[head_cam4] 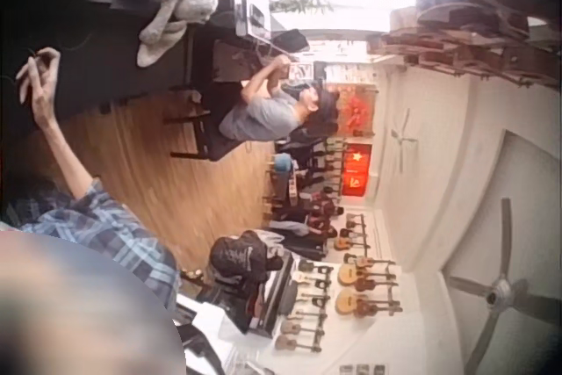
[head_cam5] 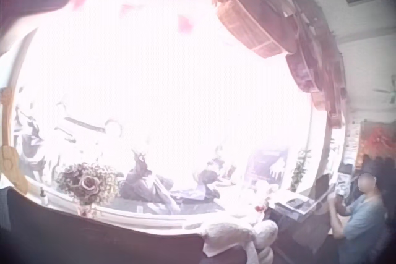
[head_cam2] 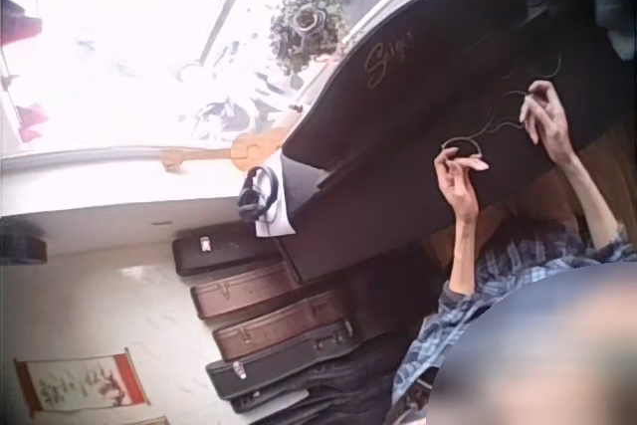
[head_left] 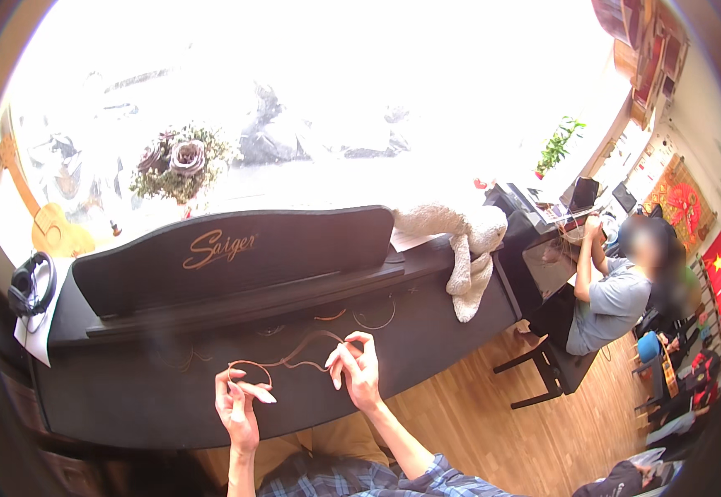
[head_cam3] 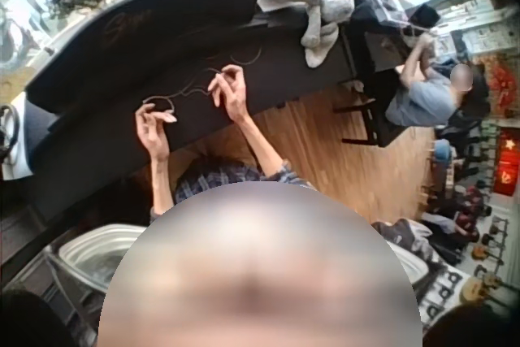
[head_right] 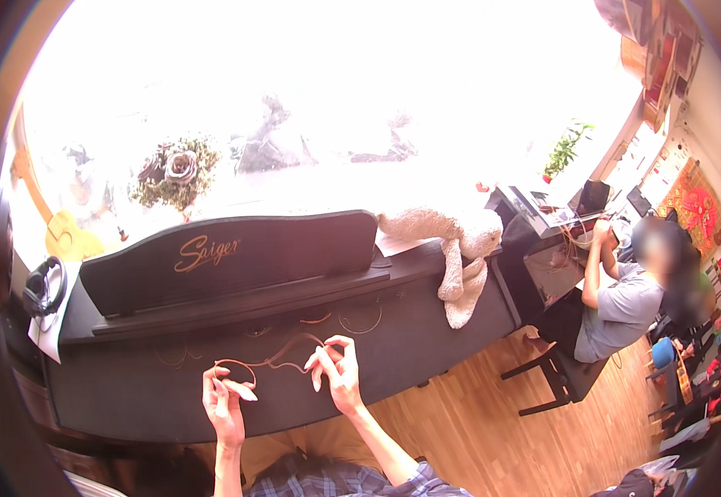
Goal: The person shapes thin copper-colored wire into circular loops by hand on a piano surface. They repeatedly bend, twist, and adjust the wire to form and refine the loops, occasionally placing them down and picking them up again.
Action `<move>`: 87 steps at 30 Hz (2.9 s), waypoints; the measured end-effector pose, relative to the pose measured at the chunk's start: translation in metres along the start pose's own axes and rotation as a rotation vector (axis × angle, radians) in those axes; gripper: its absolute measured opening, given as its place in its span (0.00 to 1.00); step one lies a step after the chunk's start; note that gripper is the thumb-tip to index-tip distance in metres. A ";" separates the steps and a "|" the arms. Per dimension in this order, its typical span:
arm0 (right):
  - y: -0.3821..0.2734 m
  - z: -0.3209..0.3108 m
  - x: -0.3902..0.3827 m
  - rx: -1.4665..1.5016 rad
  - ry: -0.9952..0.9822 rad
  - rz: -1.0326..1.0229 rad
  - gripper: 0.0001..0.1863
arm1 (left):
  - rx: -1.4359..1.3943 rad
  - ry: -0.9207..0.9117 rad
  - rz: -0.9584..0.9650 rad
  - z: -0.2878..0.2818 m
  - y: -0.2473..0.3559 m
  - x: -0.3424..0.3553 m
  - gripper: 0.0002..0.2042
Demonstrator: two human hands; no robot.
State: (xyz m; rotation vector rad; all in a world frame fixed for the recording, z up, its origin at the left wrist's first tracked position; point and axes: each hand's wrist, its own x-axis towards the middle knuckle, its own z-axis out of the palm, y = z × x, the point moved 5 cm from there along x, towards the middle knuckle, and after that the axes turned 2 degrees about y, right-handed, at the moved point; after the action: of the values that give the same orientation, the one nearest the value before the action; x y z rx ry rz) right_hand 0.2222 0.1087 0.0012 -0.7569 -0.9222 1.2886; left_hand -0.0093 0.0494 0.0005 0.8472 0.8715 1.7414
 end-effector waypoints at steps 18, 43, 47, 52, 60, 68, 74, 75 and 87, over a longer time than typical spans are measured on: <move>0.000 0.000 0.000 0.112 0.027 0.031 0.10 | -0.101 0.064 -0.035 0.000 0.001 0.001 0.13; -0.013 0.038 -0.007 -0.653 -0.473 -0.117 0.12 | 0.150 -0.275 -0.150 0.014 -0.008 -0.002 0.14; -0.011 0.037 -0.008 -0.674 -0.447 -0.102 0.09 | 0.168 -0.298 -0.173 0.015 -0.005 -0.003 0.13; -0.012 0.037 -0.008 -0.625 -0.501 -0.114 0.06 | 0.305 -0.398 -0.227 0.020 -0.008 -0.006 0.13; -0.013 0.034 -0.007 -0.643 -0.438 -0.101 0.06 | 0.292 -0.312 -0.204 0.019 -0.007 -0.006 0.08; -0.003 0.014 -0.005 -0.223 -0.247 0.205 0.08 | 0.392 -0.411 -0.184 0.027 0.002 -0.007 0.10; -0.001 0.018 -0.007 -0.334 -0.282 0.124 0.07 | 0.499 -0.513 -0.113 0.033 0.002 -0.006 0.13; -0.002 0.018 -0.007 -0.354 -0.281 0.114 0.07 | 0.497 -0.519 -0.095 0.034 0.002 -0.005 0.13; -0.006 0.021 -0.007 -0.402 -0.291 0.090 0.09 | 0.532 -0.480 -0.142 0.032 0.000 -0.007 0.08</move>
State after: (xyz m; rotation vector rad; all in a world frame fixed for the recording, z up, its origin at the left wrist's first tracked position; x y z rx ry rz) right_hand 0.2063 0.1005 0.0150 -0.9439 -1.4236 1.3303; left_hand 0.0197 0.0487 0.0154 1.4406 1.0434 1.1129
